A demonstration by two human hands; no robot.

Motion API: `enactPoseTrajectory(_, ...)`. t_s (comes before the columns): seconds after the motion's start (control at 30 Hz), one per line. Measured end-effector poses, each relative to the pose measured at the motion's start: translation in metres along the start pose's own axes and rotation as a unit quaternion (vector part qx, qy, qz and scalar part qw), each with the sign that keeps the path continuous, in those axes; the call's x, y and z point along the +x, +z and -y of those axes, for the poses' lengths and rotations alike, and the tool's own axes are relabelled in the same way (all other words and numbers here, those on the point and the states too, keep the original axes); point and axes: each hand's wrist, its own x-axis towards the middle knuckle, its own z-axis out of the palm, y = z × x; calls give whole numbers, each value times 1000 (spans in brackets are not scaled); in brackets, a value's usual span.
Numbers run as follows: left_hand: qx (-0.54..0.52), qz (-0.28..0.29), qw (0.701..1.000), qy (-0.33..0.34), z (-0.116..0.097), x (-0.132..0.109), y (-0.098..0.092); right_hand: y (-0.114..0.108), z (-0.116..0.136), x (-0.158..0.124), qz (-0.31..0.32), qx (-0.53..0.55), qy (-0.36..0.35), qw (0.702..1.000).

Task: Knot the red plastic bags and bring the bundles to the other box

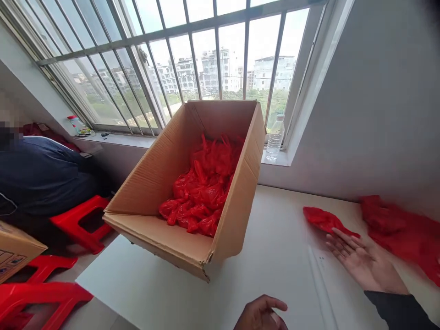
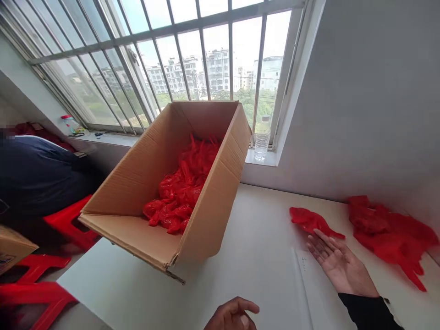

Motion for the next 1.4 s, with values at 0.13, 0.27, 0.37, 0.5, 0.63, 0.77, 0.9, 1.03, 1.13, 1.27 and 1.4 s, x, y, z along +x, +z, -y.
enactPoseTrajectory(0.13,-12,-32,999,-9,7,15,2,44,-23,-82,51,18,14,998)
enactPoseTrajectory(0.27,6,-80,997,2,0,28,7,65,-69,-142,108,8,54,993)
enactPoseTrajectory(0.37,46,-102,993,44,-2,35,11,67,-97,-179,167,-46,95,980)
enactPoseTrajectory(0.5,106,-156,977,99,3,37,4,67,-93,-203,255,-239,122,929)
enactPoseTrajectory(0.63,153,-180,968,79,5,30,-10,64,-67,-173,158,-427,-37,889)
enactPoseTrajectory(0.77,228,-162,956,88,-6,25,-21,60,-61,-119,169,-586,-275,743)
enactPoseTrajectory(0.9,330,-208,912,130,-13,25,-31,65,-74,-90,266,-622,-299,673)
enactPoseTrajectory(1.03,454,-305,808,218,-4,17,-27,64,-86,-90,272,-646,-282,655)
enactPoseTrajectory(1.13,545,-267,744,280,6,9,-9,61,-86,-100,258,-644,-267,669)
enactPoseTrajectory(1.27,625,-225,666,341,13,10,7,61,-77,-116,233,-631,-243,699)
enactPoseTrajectory(1.4,649,-217,618,387,10,16,-4,55,-69,-127,196,-621,-217,727)
